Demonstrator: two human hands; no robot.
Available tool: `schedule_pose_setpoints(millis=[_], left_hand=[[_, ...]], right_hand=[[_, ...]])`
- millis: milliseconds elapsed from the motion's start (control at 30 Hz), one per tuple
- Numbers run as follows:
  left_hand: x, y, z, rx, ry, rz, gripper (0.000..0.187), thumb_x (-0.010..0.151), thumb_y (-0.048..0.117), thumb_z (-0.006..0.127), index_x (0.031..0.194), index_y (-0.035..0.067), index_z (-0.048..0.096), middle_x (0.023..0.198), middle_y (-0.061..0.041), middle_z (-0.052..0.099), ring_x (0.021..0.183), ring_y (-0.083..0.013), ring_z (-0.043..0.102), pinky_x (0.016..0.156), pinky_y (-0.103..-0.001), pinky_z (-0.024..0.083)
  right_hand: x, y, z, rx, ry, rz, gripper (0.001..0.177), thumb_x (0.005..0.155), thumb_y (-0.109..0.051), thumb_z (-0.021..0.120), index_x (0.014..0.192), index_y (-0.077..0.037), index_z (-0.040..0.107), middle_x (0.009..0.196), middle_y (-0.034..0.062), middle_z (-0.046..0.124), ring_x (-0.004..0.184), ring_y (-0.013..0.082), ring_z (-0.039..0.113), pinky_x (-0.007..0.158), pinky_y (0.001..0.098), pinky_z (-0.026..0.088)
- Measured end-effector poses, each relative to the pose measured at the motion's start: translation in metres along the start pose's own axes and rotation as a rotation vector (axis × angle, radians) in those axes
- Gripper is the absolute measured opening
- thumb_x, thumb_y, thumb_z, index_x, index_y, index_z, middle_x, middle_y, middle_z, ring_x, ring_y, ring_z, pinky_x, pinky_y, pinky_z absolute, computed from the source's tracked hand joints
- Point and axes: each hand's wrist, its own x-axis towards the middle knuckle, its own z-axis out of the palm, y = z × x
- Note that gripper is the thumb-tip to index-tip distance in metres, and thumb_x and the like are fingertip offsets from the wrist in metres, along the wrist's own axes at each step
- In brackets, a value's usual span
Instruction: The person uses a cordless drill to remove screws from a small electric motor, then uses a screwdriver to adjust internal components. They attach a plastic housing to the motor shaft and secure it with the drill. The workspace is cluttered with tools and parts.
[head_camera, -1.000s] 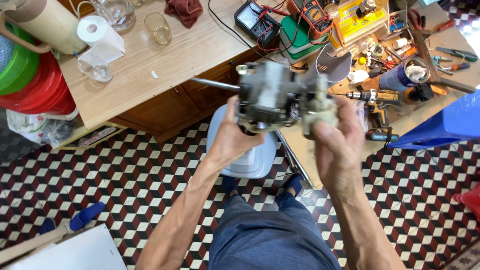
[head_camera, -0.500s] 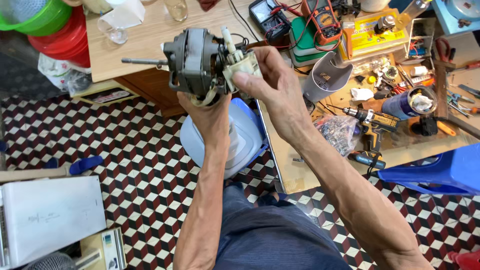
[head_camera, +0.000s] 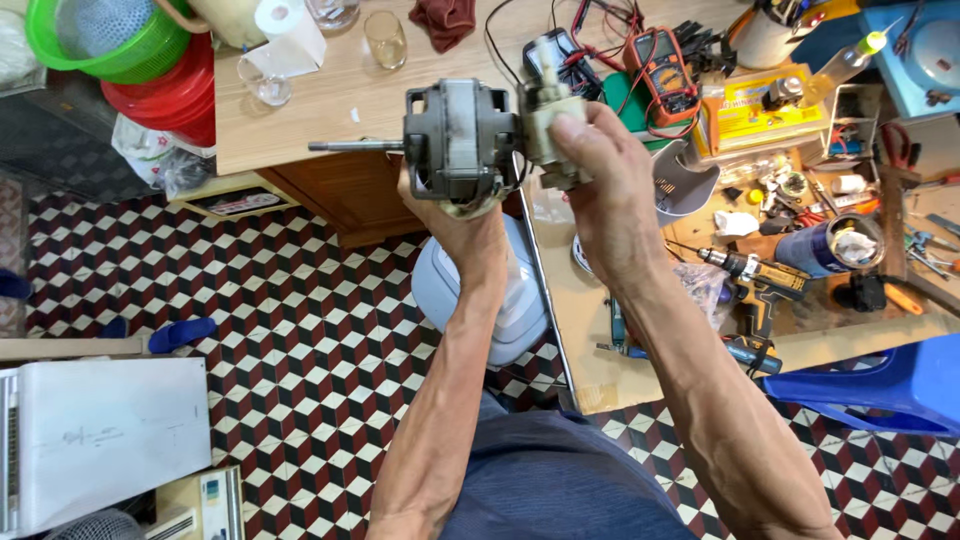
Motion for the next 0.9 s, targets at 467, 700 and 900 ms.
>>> schedule_pose_setpoints(millis=[467, 700, 900], left_hand=[[-0.011, -0.005, 0.026, 0.101, -0.118, -0.102, 0.098, 0.085, 0.041, 0.084, 0.153, -0.005, 0.031, 0.140, -0.018, 0.038, 0.140, -0.0299, 0.039, 0.123, -0.047, 0.031], [-0.002, 0.020, -0.003, 0.071, -0.318, -0.159, 0.110, 0.078, 0.041, 0.080, 0.159, 0.001, 0.016, 0.149, -0.021, 0.027, 0.139, -0.0348, 0.039, 0.116, -0.052, 0.034], [0.016, 0.065, -0.054, -0.042, 0.039, -0.129, 0.077, 0.098, 0.040, 0.058, 0.159, 0.006, 0.028, 0.164, -0.017, 0.032, 0.149, -0.0315, 0.041, 0.123, -0.043, 0.038]], right_hand=[[0.011, 0.026, -0.060, 0.014, 0.044, 0.016, 0.051, 0.097, -0.034, 0.065, 0.132, 0.001, 0.054, 0.118, 0.0074, 0.062, 0.105, 0.0140, 0.056, 0.093, 0.0303, 0.046], [0.019, 0.024, -0.069, 0.274, -0.122, 0.034, 0.057, 0.094, -0.035, 0.065, 0.136, 0.000, 0.052, 0.129, 0.0126, 0.065, 0.121, 0.0210, 0.063, 0.112, 0.0408, 0.049], [0.022, 0.026, -0.106, 0.338, -0.149, 0.065, 0.046, 0.100, -0.032, 0.060, 0.133, 0.001, 0.056, 0.128, 0.0143, 0.066, 0.120, 0.0210, 0.064, 0.113, 0.0418, 0.048]])
